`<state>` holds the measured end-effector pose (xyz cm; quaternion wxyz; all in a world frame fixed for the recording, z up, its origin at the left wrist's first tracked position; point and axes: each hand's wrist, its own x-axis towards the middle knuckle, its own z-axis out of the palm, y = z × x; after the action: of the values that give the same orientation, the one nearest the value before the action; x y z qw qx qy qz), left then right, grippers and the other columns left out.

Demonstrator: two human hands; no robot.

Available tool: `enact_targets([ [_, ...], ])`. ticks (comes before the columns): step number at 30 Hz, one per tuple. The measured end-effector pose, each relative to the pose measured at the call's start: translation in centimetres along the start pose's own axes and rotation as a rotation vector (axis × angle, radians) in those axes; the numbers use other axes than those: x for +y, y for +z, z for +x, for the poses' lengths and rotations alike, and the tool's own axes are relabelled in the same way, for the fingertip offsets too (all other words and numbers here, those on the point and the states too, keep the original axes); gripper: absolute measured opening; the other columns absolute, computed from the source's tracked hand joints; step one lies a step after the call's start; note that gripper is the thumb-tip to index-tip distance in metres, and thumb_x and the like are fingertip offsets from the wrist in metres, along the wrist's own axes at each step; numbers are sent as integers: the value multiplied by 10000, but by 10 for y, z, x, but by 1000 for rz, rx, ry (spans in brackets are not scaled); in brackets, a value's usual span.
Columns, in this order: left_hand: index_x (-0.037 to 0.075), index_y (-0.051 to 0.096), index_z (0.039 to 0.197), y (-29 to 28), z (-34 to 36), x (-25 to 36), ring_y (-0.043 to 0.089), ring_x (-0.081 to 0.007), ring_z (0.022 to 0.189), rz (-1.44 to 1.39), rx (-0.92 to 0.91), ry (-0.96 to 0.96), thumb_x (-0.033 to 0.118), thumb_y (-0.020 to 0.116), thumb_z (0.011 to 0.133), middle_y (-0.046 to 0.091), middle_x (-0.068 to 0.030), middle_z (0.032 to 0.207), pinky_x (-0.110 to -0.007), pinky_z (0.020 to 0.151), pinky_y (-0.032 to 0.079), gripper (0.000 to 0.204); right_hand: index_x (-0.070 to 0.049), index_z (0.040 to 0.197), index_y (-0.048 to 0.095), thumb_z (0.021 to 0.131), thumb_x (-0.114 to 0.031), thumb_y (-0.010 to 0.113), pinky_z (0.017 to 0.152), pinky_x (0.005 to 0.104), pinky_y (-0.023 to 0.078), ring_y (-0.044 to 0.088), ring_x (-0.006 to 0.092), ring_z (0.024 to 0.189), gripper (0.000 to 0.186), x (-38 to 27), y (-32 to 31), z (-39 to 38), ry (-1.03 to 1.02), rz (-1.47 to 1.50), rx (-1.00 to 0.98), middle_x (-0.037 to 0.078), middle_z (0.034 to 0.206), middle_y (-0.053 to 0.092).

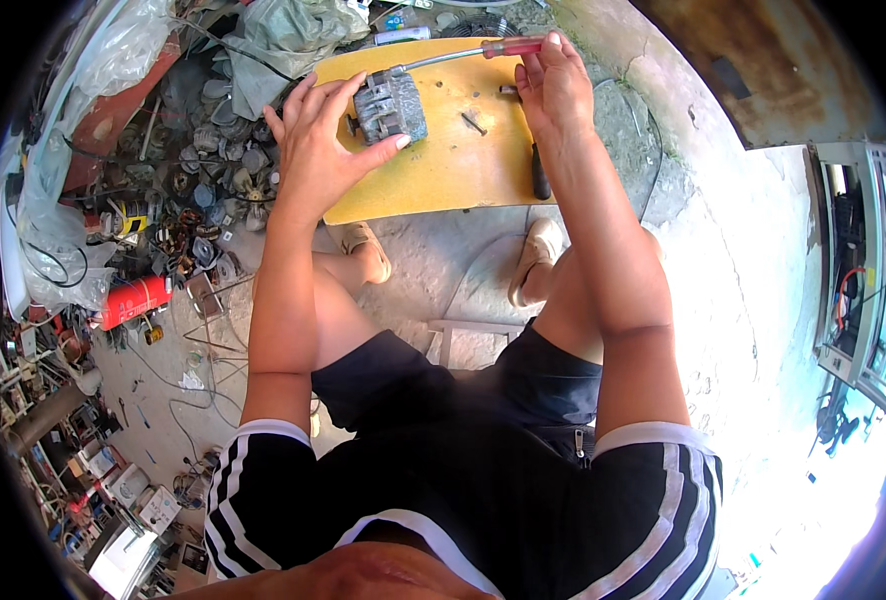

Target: The person disassembles a mechanical part by hand, using a socket wrench to remove a bolt and then using a screwdriver to pry and loosen components of the assembly.

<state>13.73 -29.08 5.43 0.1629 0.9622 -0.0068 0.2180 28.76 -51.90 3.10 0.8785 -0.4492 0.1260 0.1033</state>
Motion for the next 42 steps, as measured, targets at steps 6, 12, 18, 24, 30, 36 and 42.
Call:
enact_targets([
  [6, 167, 601, 1317, 0, 0, -1, 391, -354, 1351, 23, -16, -19, 565, 824, 635, 604, -90, 1241, -764, 1067, 93, 821, -96, 1122, 570, 1076, -259, 416, 925, 334, 434, 586, 144, 980, 230, 2, 3, -4, 32, 20, -43, 58, 1069, 638],
  [12, 172, 552, 1355, -8, 0, 5, 391, -335, 1367, -49, -26, -49, 552, 826, 643, 618, -96, 1252, -748, 1088, 66, 853, -115, 1256, 527, 1034, -306, 528, 904, 322, 425, 578, 114, 1011, 292, 2, 5, -3, 24, -16, 44, 13, 1089, 627],
  [18, 197, 526, 1379, -4, -1, 1, 392, -334, 1367, 31, -31, -16, 535, 838, 637, 618, -96, 1253, -750, 1088, 59, 873, -104, 1174, 550, 1049, -268, 500, 910, 314, 452, 586, 145, 1032, 212, 5, -3, 4, -6, 15, -46, 58, 1116, 630],
  [24, 194, 566, 1353, -7, 1, 6, 403, -344, 1359, -69, -3, -52, 553, 828, 649, 619, -101, 1239, -753, 1085, 72, 832, -107, 1158, 560, 1048, -277, 504, 931, 341, 467, 588, 167, 1063, 211, 1, 6, -2, 23, 83, -19, 69, 1082, 631],
  [30, 202, 507, 1401, -5, -1, 1, 413, -357, 1348, 27, -31, -9, 552, 831, 647, 615, -108, 1249, -751, 1086, 77, 891, -106, 1179, 550, 1044, -302, 508, 930, 339, 442, 589, 161, 1036, 242, 2, 5, -2, 21, 3, 58, 47, 1071, 638],
  [36, 186, 549, 1373, -6, 1, 5, 418, -355, 1344, -93, 1, -61, 570, 828, 641, 608, -116, 1261, -751, 1083, 83, 873, -120, 1180, 561, 1038, -293, 526, 910, 305, 448, 588, 165, 1044, 228, 3, -3, 2, 19, 53, -95, 44, 1107, 636],
  [42, 187, 506, 1394, -3, -2, 0, 428, -353, 1337, 23, -18, -7, 561, 838, 633, 603, -125, 1274, -750, 1080, 90, 911, -137, 1212, 564, 1054, -251, 488, 903, 308, 452, 603, 138, 1008, 209, -3, 10, -5, -4, -42, 71, 19, 1122, 632],
])
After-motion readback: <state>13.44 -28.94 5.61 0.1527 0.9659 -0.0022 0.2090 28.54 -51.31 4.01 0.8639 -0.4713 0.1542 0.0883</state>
